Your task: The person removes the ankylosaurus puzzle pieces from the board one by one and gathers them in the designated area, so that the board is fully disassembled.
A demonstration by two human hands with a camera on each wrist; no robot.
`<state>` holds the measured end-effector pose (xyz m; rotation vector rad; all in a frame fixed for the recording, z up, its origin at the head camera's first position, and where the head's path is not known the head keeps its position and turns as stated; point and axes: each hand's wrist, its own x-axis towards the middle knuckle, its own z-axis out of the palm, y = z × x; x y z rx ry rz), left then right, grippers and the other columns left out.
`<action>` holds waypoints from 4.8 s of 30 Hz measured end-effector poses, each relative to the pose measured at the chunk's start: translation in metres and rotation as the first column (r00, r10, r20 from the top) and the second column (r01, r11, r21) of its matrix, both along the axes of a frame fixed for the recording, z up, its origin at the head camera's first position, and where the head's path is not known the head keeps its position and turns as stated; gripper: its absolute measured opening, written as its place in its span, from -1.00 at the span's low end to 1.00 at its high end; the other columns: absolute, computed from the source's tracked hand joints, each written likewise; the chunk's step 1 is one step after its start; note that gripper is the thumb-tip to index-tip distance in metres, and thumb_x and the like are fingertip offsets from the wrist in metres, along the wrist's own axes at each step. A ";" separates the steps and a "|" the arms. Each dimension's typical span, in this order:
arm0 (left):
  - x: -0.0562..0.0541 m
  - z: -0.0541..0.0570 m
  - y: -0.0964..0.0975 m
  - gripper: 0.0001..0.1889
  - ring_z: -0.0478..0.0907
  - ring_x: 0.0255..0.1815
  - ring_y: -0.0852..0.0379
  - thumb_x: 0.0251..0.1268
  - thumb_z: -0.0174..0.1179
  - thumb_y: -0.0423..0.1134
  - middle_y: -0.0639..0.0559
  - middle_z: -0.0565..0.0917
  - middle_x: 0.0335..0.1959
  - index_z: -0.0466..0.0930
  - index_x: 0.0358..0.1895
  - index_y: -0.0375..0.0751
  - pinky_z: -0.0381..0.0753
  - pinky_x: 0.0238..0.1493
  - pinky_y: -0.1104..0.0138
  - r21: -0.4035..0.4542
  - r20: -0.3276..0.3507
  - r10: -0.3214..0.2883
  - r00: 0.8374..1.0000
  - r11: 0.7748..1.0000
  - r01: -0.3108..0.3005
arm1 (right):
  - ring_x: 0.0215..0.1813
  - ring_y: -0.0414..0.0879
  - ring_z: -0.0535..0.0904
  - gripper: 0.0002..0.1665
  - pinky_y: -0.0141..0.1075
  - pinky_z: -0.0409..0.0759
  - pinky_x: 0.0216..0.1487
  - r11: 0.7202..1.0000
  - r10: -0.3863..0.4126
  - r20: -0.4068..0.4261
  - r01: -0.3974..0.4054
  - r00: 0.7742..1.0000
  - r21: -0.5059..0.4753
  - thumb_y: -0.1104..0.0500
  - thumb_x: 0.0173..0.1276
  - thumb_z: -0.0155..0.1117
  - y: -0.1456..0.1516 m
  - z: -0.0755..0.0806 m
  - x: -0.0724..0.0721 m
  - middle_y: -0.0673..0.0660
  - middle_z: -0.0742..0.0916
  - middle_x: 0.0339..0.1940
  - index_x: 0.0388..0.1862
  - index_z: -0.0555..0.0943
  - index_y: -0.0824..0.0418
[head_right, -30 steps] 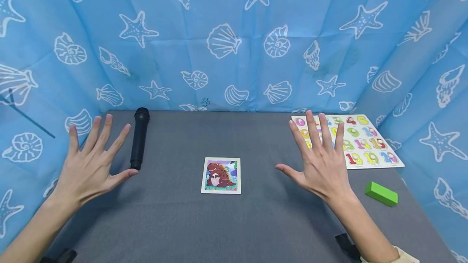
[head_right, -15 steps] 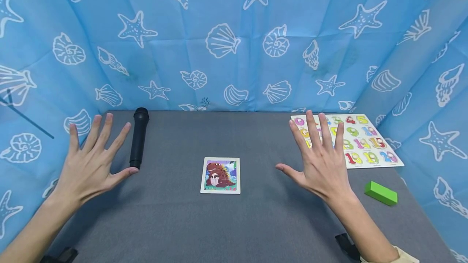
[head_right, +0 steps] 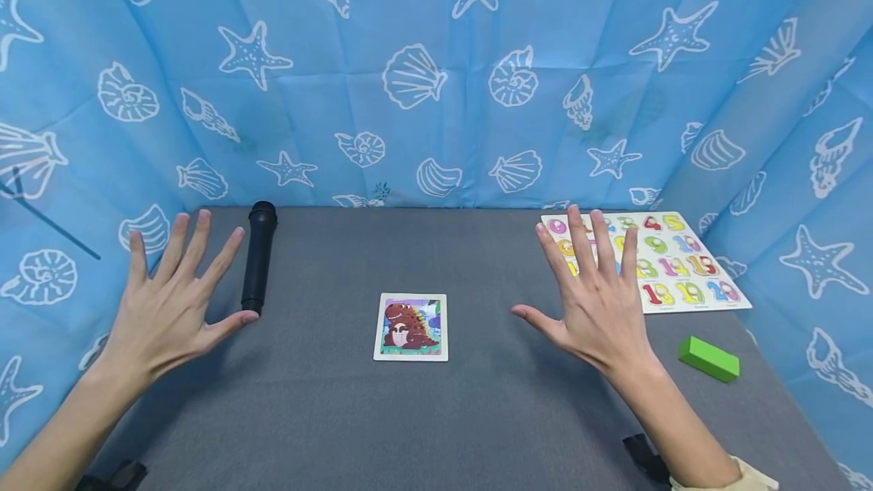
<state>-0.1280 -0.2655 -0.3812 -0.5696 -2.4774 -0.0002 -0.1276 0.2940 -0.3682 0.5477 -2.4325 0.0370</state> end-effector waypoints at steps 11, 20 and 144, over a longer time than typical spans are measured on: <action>-0.004 0.000 0.005 0.16 -0.24 0.89 -0.18 0.29 -0.53 0.82 -0.12 -0.15 0.87 0.01 0.81 0.19 -0.37 0.71 -0.50 -0.005 0.009 -0.004 1.000 1.000 0.004 | 0.88 0.29 -0.12 0.36 0.48 -0.31 0.75 1.000 -0.003 -0.001 0.003 1.000 -0.006 -0.85 0.34 -0.45 -0.003 0.000 0.000 0.24 0.04 0.88 0.81 0.17 0.01; -0.004 0.003 0.010 0.11 -0.04 0.85 -0.27 0.36 -0.50 0.78 -0.16 -0.01 0.85 0.05 0.80 0.17 -0.23 0.68 -0.55 -0.015 0.018 -0.017 1.000 1.000 0.018 | 0.86 0.29 -0.04 0.33 0.44 -0.21 0.77 0.999 0.022 0.015 -0.021 1.000 -0.046 -0.83 0.36 -0.41 -0.010 -0.002 0.000 0.27 0.12 0.86 0.77 0.24 0.02; 0.020 -0.009 0.146 -0.31 0.20 0.76 -0.19 0.62 0.21 0.14 0.03 0.23 0.79 0.33 0.69 0.10 0.31 0.65 -0.32 0.161 0.874 -0.245 0.420 0.961 0.227 | -0.33 -0.22 0.68 -0.65 -0.42 0.64 -0.26 0.925 0.368 0.815 -0.091 0.448 -0.368 0.01 0.28 0.70 -0.173 -0.040 -0.083 0.05 0.82 -0.32 -0.18 0.78 0.22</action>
